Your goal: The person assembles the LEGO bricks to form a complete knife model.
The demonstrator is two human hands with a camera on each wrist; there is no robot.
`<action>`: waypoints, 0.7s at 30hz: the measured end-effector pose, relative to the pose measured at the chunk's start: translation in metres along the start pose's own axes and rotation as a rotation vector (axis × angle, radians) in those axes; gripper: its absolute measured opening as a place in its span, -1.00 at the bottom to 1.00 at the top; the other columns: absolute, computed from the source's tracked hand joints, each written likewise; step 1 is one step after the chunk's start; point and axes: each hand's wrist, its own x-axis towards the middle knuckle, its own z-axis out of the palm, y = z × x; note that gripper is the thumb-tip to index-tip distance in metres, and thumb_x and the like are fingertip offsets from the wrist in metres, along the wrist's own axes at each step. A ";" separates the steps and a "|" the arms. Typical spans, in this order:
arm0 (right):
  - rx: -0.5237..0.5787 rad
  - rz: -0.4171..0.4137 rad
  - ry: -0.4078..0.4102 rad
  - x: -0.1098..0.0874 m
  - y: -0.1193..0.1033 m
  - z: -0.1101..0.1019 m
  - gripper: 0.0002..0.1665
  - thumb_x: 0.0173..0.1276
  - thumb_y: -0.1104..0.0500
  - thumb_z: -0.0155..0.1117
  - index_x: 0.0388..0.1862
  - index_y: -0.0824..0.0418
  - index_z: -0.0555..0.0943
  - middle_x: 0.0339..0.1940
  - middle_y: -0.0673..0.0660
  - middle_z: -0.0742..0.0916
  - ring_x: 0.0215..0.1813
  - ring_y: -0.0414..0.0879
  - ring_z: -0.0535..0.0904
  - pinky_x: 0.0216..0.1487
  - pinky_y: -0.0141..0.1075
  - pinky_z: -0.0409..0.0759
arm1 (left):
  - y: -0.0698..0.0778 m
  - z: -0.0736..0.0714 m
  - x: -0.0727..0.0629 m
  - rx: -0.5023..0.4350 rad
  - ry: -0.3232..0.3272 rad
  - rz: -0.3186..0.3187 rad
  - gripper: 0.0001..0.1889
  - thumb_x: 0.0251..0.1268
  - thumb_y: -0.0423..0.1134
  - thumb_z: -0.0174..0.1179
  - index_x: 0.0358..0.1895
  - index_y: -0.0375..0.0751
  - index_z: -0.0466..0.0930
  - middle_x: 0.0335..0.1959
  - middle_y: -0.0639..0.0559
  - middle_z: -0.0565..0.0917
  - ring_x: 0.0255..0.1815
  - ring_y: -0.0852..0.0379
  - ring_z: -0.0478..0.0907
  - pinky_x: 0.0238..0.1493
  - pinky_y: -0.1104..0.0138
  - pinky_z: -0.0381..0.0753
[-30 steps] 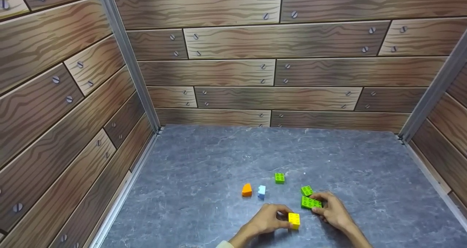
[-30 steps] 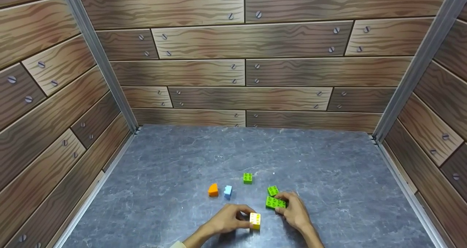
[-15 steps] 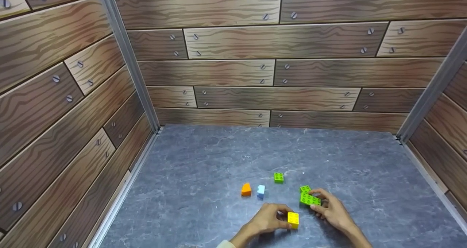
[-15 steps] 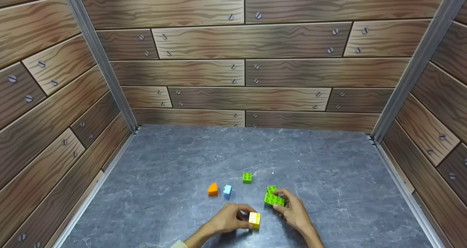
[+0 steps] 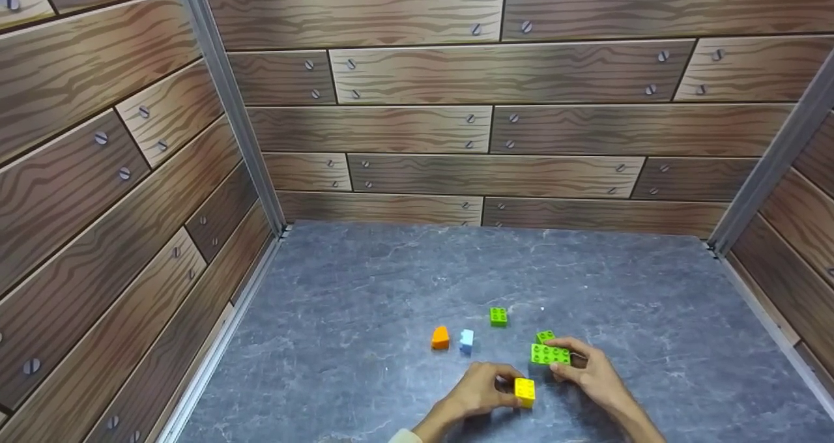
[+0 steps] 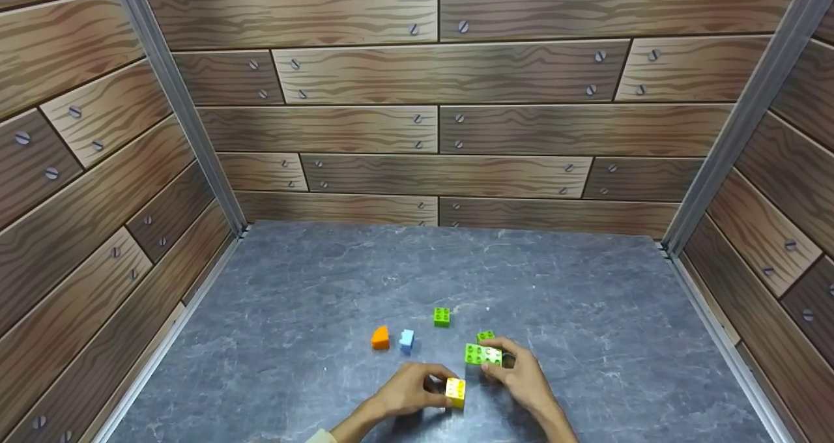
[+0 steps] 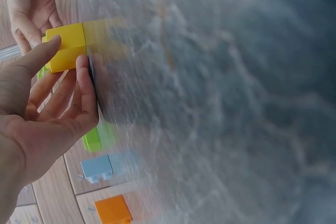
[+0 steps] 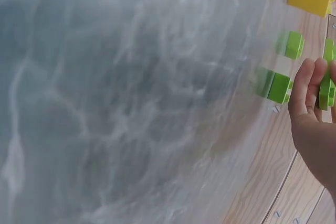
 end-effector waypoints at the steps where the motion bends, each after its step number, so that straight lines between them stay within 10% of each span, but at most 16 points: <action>1: 0.006 0.006 0.001 0.000 -0.001 0.001 -0.44 0.39 0.35 0.40 0.32 0.48 0.52 0.12 0.39 0.67 -0.17 0.03 0.72 -0.16 -0.21 0.75 | 0.000 0.000 0.000 0.007 0.004 0.000 -0.65 0.14 -0.22 0.57 0.02 -0.03 0.81 -0.11 0.27 0.78 -0.13 0.44 0.63 -0.06 0.53 0.58; 21: 0.081 0.086 -0.016 -0.010 -0.012 0.018 -0.38 0.36 0.18 0.49 0.31 0.45 0.55 0.01 0.20 0.74 -0.10 0.08 0.71 -0.09 -0.15 0.75 | 0.001 0.001 -0.001 0.041 0.023 0.037 -0.67 0.12 -0.21 0.58 -0.02 -0.05 0.81 -0.13 0.22 0.80 -0.10 0.39 0.66 -0.05 0.54 0.58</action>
